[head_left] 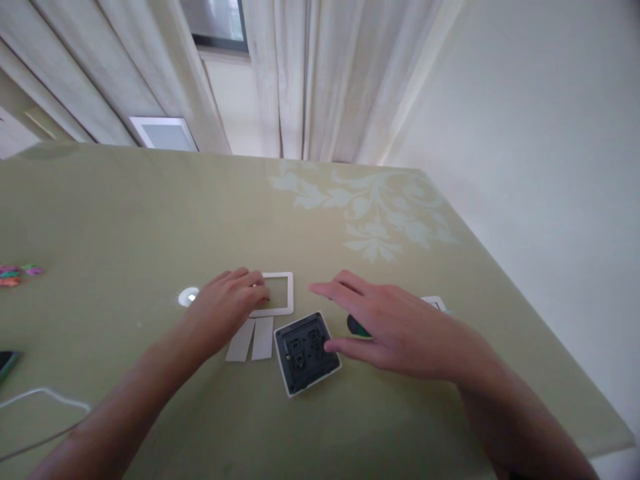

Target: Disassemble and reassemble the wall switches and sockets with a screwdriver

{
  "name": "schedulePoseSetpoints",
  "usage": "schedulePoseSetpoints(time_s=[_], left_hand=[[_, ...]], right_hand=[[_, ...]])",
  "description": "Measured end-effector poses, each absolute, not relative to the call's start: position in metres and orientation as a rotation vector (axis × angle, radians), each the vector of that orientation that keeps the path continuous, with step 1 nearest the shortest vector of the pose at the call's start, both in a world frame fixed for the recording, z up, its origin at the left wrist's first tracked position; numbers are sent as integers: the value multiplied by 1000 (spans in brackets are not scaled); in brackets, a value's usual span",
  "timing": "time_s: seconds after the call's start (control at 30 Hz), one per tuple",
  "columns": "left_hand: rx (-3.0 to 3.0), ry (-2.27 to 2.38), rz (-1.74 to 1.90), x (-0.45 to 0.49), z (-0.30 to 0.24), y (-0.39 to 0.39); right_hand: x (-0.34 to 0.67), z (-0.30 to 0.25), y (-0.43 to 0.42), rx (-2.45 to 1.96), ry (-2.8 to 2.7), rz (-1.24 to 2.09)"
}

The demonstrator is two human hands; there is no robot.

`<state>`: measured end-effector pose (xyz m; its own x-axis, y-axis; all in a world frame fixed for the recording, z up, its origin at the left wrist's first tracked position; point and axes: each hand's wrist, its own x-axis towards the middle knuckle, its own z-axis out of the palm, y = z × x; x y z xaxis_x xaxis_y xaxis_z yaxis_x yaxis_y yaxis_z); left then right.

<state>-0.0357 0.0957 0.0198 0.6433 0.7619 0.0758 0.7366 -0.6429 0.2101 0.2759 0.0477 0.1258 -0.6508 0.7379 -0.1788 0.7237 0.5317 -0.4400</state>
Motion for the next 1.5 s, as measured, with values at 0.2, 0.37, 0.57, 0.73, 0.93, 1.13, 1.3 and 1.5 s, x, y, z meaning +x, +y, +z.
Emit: schedulePoseSetpoints(time_s=[0.2, 0.37, 0.57, 0.73, 0.93, 1.13, 1.3, 1.5], left_hand=[[2607, 1357, 413, -17, 31, 88], [2295, 1009, 670, 17, 44, 53], [2256, 840, 655, 32, 35, 44], [2285, 848, 628, 31, 34, 48], [2508, 805, 572, 40, 43, 45], [2694, 783, 491, 48, 43, 33], [2655, 900, 503, 49, 37, 30], [2697, 891, 562, 51, 32, 24]], right_hand=[[301, 146, 43, -1258, -2475, 662], [309, 152, 43, -1295, -2395, 548], [306, 151, 47, -1279, -2424, 587], [305, 150, 45, -1275, -2438, 597], [303, 148, 44, -1273, -2440, 616], [300, 146, 45, -1273, -2445, 614], [300, 145, 45, -1239, -2460, 593], [298, 143, 48, -1240, -2466, 603]])
